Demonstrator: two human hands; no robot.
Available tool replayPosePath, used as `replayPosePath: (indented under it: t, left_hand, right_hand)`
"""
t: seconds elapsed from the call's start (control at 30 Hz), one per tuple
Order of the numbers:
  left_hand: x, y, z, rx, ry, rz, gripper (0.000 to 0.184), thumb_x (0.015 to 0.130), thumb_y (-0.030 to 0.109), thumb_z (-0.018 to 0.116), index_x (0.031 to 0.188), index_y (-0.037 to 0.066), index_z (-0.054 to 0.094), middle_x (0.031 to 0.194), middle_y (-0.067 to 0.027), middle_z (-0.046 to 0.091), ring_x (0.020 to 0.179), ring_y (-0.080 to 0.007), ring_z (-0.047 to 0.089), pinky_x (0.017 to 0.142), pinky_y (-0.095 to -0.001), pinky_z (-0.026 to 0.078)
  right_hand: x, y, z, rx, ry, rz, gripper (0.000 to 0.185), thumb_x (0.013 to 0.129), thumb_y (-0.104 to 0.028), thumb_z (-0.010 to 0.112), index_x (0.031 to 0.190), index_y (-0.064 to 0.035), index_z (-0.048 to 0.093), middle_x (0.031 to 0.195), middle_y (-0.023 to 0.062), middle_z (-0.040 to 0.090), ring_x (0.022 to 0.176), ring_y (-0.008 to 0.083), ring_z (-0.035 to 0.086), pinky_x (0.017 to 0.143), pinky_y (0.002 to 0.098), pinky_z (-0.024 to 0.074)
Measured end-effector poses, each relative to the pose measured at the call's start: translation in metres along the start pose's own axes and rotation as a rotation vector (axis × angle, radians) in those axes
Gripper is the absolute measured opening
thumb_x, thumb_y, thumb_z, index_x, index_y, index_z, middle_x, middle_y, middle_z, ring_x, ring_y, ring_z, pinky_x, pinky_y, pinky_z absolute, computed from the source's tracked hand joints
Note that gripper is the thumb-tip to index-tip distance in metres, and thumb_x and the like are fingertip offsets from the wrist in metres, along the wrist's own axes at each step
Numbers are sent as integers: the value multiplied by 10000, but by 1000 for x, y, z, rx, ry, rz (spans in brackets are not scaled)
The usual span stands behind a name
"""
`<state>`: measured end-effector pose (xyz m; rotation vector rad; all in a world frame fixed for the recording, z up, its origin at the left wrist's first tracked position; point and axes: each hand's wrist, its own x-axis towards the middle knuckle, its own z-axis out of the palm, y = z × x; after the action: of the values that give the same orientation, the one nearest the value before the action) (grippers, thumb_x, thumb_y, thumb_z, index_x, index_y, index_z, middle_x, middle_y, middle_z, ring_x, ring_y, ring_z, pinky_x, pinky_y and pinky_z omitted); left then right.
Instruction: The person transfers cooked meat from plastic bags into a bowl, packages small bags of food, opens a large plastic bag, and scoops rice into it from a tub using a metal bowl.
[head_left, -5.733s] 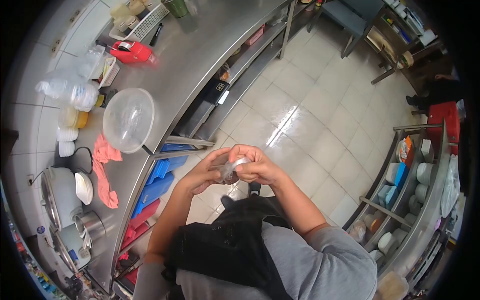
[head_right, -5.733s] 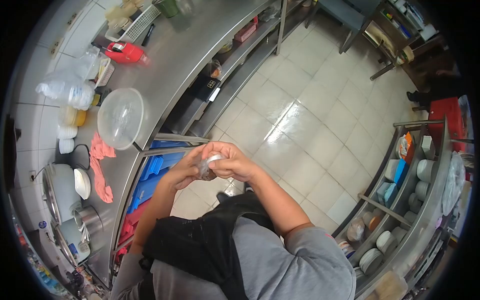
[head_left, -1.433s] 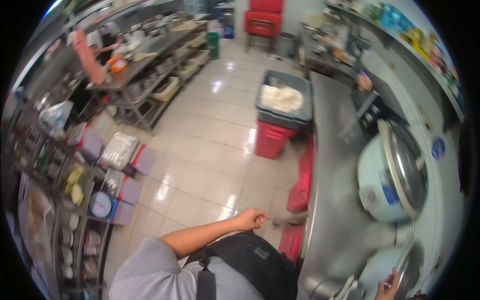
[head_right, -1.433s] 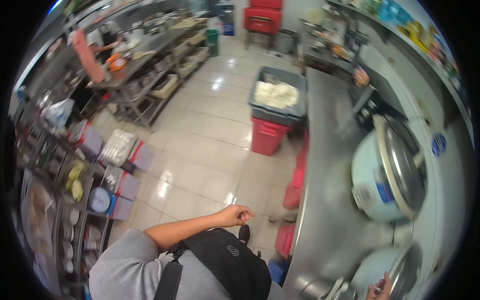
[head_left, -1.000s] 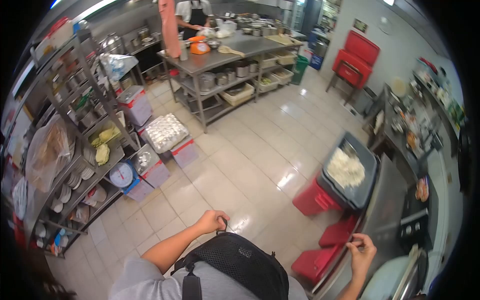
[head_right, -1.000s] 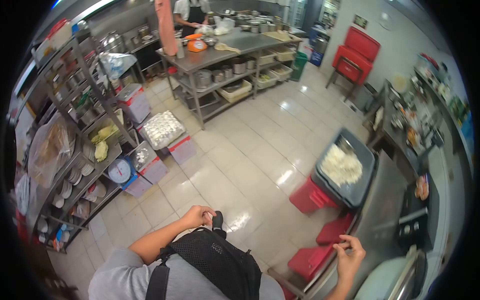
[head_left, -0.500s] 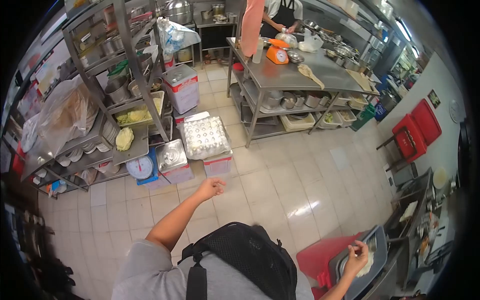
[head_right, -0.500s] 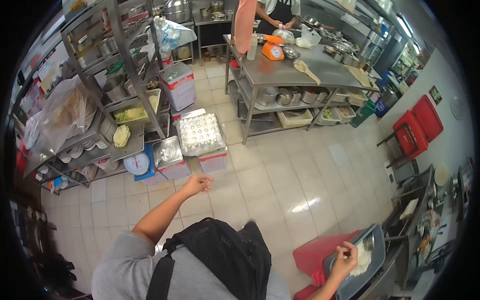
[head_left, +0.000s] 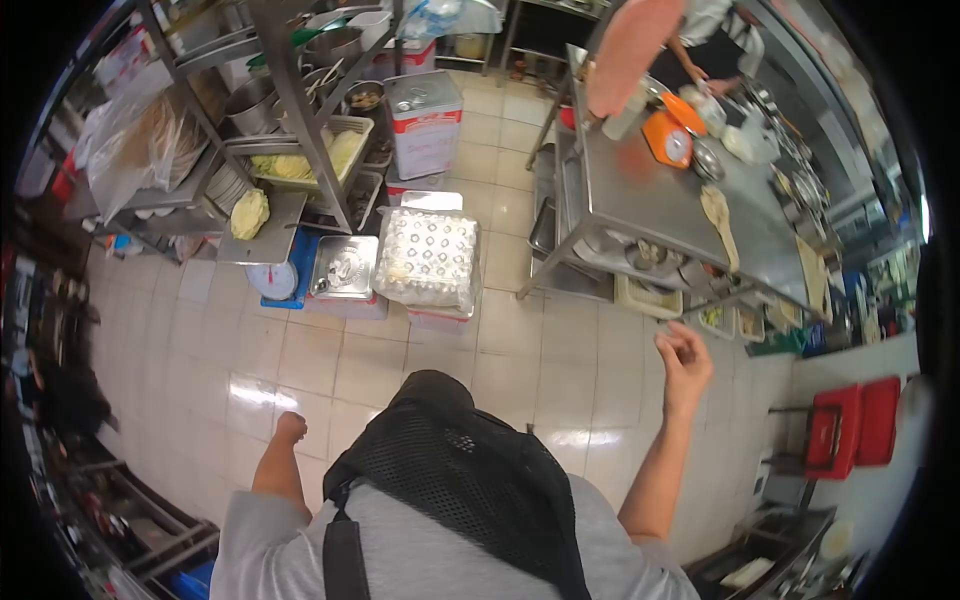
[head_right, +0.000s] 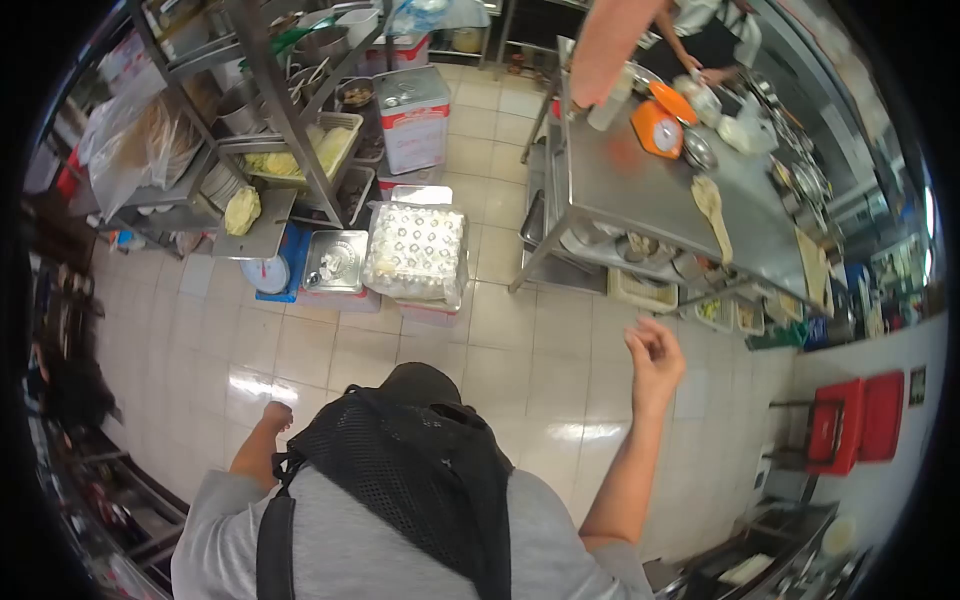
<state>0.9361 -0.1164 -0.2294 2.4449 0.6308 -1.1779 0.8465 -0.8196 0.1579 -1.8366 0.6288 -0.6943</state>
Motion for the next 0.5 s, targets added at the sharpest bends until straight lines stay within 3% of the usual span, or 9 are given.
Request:
replayPosePath:
  t: [0.1,0.23,0.3,0.33,0.43,0.5]
  left_hand:
    - [-50,59,30,-136,134,120,151,728,80,661,855,30,724,750,-126,690,537,-190,643,470,-316,514]
    - [4,103,91,-176,-125,223,317,699,213,721,954,22,720,831,-178,700,684,-246,681,608,-354,547]
    - [29,135,101,20,-75,447,367,698,258,719,966,7,710,880,-209,691,820,-300,681,717,-374,534]
    - [14,173,75,-53,-137,330,347,738,241,673,983,-3,698,922,-223,680,905,-326,663,780,-375,512]
    - [30,231,37,-282,117,477,314,765,182,642,1018,2,688,920,-204,685,868,-312,668,770,-365,513]
    - [30,261,-2,-404,150,446,319,770,158,647,1047,2,673,876,-179,683,814,-273,662,749,-344,514]
  right_hand:
    - [81,-12,76,121,-157,-117,250,770,54,688,1011,13,639,802,48,663,786,100,616,730,226,473]
    - [174,0,167,163,-271,-196,271,746,52,705,1003,-15,653,732,11,634,706,78,580,689,225,459]
    - [199,-5,205,148,-327,-130,270,743,49,709,999,-15,655,721,3,632,703,73,575,678,222,452]
    - [215,-7,224,196,-358,-68,256,747,46,710,991,-10,657,723,0,635,703,65,568,665,217,441]
    - [277,-4,272,195,-421,-147,237,760,46,704,987,-3,657,739,3,643,701,60,563,653,205,426]
    - [323,-4,302,265,-491,-131,195,805,42,663,997,7,656,819,43,670,778,95,614,712,225,466]
